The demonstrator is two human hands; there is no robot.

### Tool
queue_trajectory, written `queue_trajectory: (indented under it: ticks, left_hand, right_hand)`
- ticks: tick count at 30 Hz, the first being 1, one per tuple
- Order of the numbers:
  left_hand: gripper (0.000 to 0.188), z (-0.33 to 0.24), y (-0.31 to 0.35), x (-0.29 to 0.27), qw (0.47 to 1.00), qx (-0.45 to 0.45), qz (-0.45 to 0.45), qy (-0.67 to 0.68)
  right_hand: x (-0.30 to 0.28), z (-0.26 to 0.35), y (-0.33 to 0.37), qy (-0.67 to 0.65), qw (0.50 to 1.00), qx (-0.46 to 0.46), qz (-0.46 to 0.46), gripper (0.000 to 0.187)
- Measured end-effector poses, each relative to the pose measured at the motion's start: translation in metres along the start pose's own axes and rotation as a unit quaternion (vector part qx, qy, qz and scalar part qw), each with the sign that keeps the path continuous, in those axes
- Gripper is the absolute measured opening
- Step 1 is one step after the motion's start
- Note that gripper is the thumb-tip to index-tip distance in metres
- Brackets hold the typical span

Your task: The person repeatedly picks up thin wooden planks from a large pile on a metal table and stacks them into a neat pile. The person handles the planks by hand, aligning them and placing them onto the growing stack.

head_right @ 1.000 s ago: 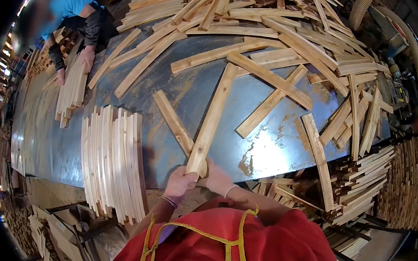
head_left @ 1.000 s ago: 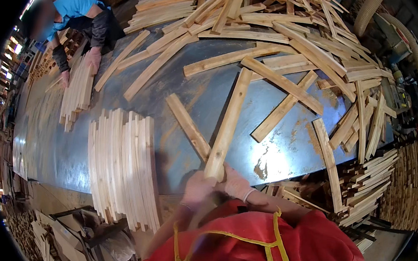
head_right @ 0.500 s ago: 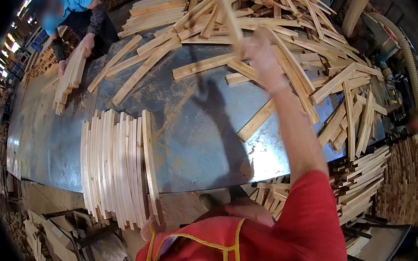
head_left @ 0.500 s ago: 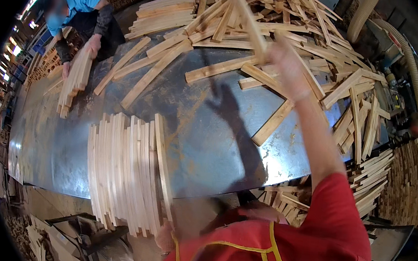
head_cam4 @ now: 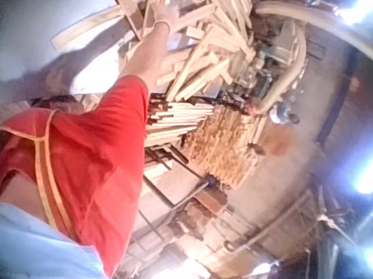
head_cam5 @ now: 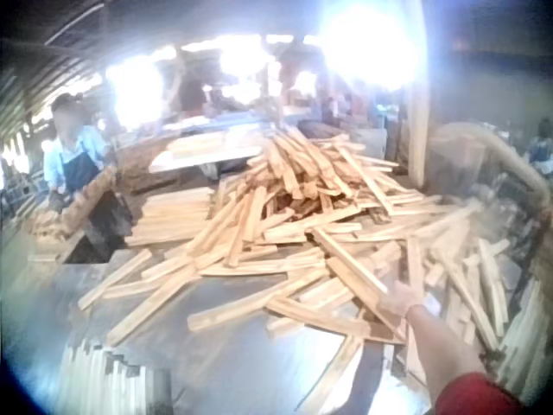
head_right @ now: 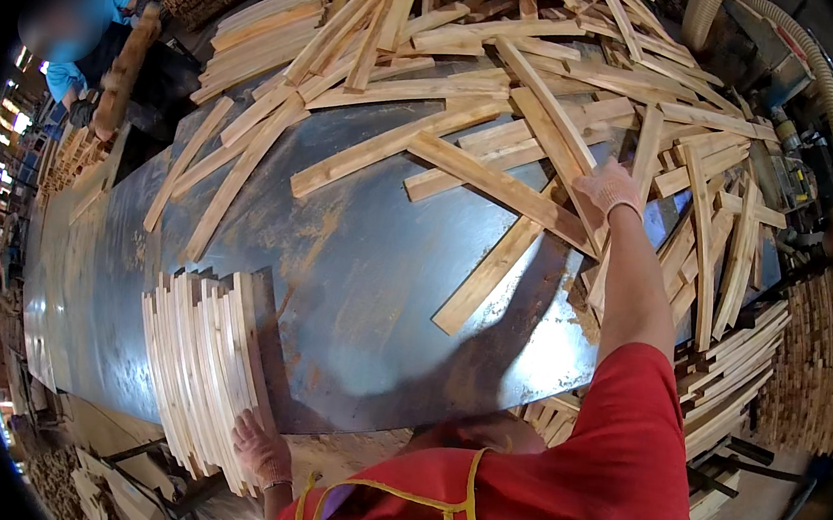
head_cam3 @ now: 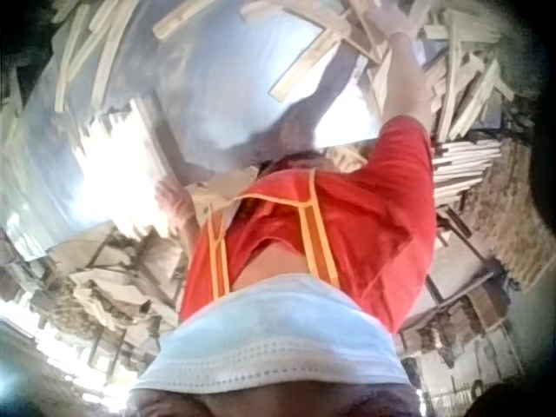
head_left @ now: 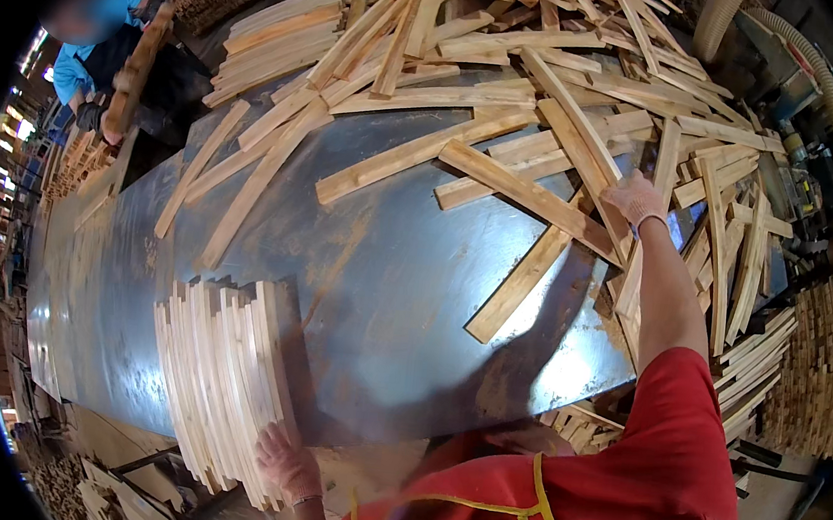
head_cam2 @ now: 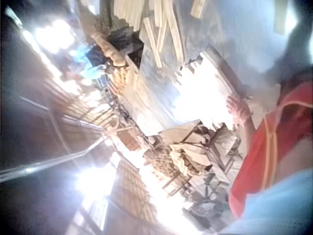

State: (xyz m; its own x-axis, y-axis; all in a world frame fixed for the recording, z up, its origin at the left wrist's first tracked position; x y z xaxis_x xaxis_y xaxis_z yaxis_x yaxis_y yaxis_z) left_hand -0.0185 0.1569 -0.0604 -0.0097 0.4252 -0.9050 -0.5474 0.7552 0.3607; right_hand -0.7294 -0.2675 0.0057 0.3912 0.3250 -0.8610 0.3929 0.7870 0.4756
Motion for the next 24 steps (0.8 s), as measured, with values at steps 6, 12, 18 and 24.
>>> queue_trajectory:
  ticks: [6, 12, 18, 24]
  left_hand:
    - [0.086, -0.102, -0.003, -0.051, 0.976, 0.189, 0.021, 0.104]
    - [0.083, -0.19, -0.003, -0.073, 0.925, 0.354, 0.04, 0.134]
    - [0.077, -0.18, 0.012, -0.089, 0.883, 0.446, 0.048, 0.14]
    - [0.067, -0.122, 0.027, -0.077, 0.865, 0.477, 0.033, 0.151]
  right_hand:
    - [0.061, 0.001, 0.021, 0.114, 0.987, -0.091, -0.067, 0.094]
    - [0.058, 0.002, 0.068, 0.185, 0.979, -0.066, 0.054, 0.097]
    - [0.078, 0.011, 0.084, -0.179, 0.968, -0.024, 0.174, 0.093]
    - [0.133, 0.034, 0.112, -0.236, 0.956, -0.174, 0.001, 0.059]
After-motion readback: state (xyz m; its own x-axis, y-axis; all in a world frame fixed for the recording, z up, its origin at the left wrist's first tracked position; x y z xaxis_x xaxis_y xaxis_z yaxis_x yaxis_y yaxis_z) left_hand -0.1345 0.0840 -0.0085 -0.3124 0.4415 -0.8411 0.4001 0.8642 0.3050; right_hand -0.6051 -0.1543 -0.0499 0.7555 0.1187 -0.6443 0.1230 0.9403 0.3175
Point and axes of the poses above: each hand's wrist, its own y-axis away from the middle knuckle, its own x-axis out of the palm, z = x × y, the point moved 2 cm from there along -y, towards the middle knuckle, and after that the axes turned 15 degrees about z, right-handed, at the moved point
